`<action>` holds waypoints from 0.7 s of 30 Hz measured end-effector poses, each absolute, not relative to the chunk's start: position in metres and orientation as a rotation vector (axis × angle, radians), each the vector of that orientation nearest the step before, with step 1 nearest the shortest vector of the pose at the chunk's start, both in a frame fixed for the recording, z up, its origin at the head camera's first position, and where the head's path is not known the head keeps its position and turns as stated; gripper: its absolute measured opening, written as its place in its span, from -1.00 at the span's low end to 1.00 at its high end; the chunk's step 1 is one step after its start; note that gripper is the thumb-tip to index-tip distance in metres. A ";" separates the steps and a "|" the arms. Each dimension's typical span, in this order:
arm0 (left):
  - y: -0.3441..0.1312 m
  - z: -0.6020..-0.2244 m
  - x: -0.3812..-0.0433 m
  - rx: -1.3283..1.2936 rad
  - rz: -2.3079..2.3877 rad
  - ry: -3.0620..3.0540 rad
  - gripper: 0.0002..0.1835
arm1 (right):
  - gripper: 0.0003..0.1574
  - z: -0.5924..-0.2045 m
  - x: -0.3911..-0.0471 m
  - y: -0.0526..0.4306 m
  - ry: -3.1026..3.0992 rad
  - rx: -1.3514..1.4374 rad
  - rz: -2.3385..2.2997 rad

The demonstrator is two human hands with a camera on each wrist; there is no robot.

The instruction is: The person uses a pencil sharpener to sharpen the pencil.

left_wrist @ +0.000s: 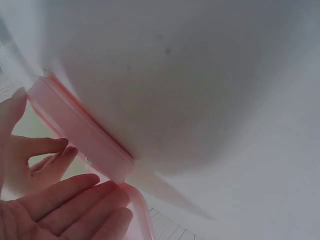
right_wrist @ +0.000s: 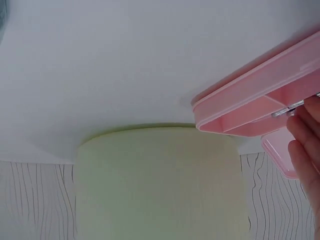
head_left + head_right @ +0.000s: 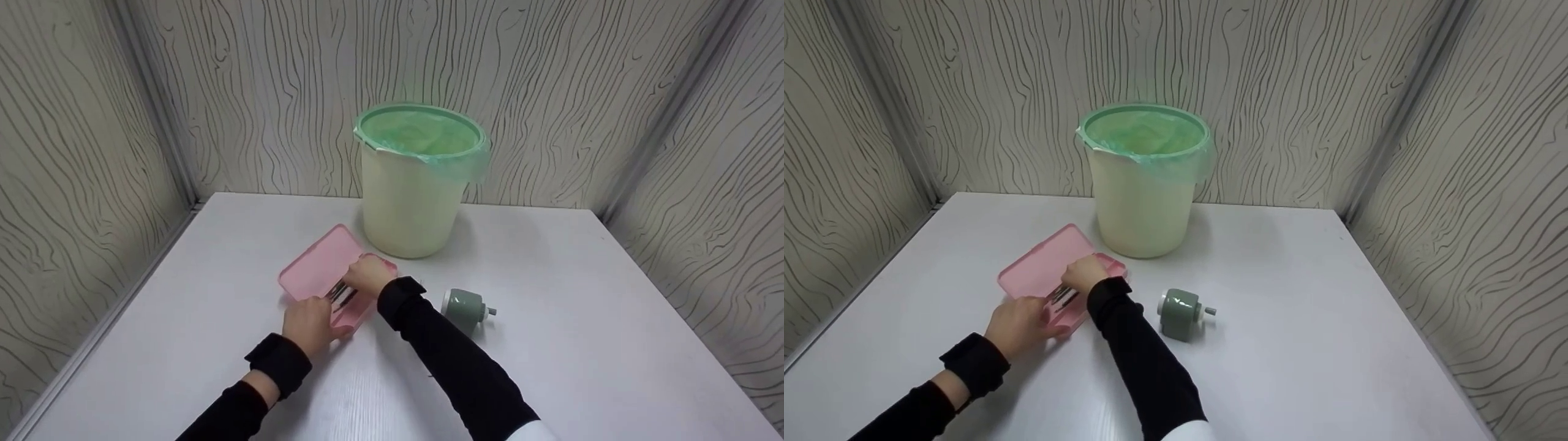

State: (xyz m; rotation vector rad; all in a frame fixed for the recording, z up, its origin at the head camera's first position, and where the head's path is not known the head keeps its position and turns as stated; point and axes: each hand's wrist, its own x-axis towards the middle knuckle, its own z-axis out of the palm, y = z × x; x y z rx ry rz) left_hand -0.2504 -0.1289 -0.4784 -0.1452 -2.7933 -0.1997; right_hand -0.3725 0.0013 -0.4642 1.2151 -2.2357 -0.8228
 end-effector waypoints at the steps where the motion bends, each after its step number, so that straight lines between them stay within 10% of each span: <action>1: -0.129 -0.478 -0.250 -0.147 -0.198 -2.797 -0.35 | -0.79 -0.462 -0.371 0.004 -2.234 1.215 -0.801; 13: -0.129 -0.472 -0.250 -0.154 -0.230 -2.851 -0.40 | -0.98 -0.425 -0.347 0.038 -2.692 1.227 -0.120; 21: -0.126 -0.472 -0.251 -0.153 -0.209 -2.882 -0.39 | -0.75 -0.403 -0.330 0.079 -2.847 1.243 0.177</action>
